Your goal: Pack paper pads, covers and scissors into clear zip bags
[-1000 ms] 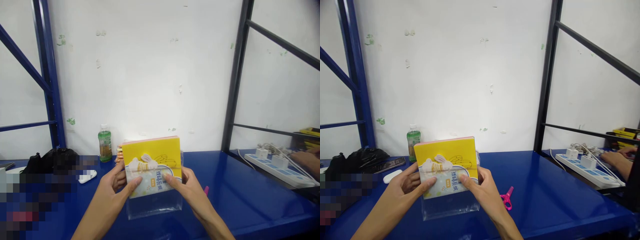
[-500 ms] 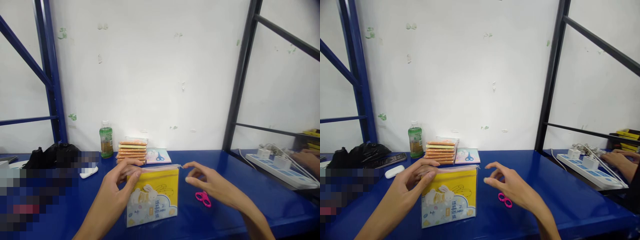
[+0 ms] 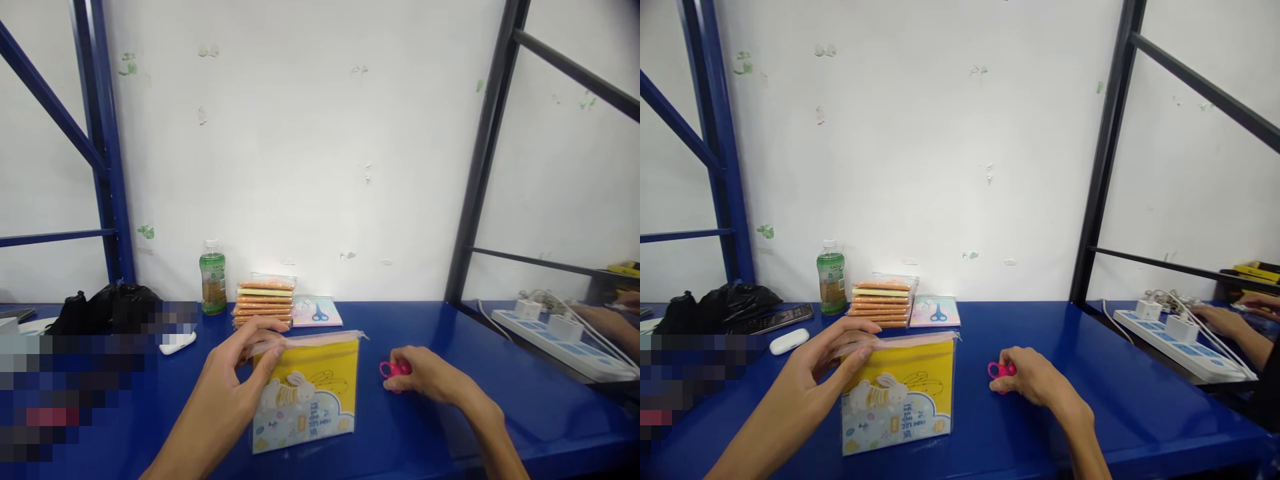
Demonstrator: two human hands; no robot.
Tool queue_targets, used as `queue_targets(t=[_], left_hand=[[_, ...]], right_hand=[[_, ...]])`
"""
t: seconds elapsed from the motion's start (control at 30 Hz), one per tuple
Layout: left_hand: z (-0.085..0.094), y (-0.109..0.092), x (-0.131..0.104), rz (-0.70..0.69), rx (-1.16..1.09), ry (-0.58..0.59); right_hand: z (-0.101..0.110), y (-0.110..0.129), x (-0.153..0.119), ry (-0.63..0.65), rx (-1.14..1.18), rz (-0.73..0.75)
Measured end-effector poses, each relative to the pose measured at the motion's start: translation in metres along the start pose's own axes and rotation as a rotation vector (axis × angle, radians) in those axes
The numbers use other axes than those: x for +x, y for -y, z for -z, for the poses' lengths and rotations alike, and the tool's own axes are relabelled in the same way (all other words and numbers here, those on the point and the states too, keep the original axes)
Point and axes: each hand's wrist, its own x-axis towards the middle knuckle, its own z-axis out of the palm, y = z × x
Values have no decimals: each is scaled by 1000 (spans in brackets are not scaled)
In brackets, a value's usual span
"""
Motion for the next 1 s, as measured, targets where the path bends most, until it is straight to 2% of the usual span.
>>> queue_targets(t=[0.1, 0.17, 0.3, 0.37, 0.53, 0.7, 0.87, 1.0], left_hand=[[2, 1, -1, -7, 40, 24], [4, 2, -1, -26, 82, 41], [5, 2, -1, -50, 135, 42], [3, 1, -2, -49, 129, 36], [-2, -2, -6, -27, 61, 46], [-8, -3, -10, -38, 1, 38], [-13, -4, -14, -47, -22, -11], [-14, -4, -14, -67, -15, -28]], right_hand=[[10, 18, -8, -50, 70, 101], [16, 36, -15, -168, 160, 187], [19, 70, -30, -491, 319, 292], [16, 85, -37, -555, 391, 322], [2, 112, -50, -527, 627, 381], [-14, 133, -53, -565, 749, 387], [-29, 142, -51, -643, 928, 376], [-38, 145, -48, -556, 1027, 401]])
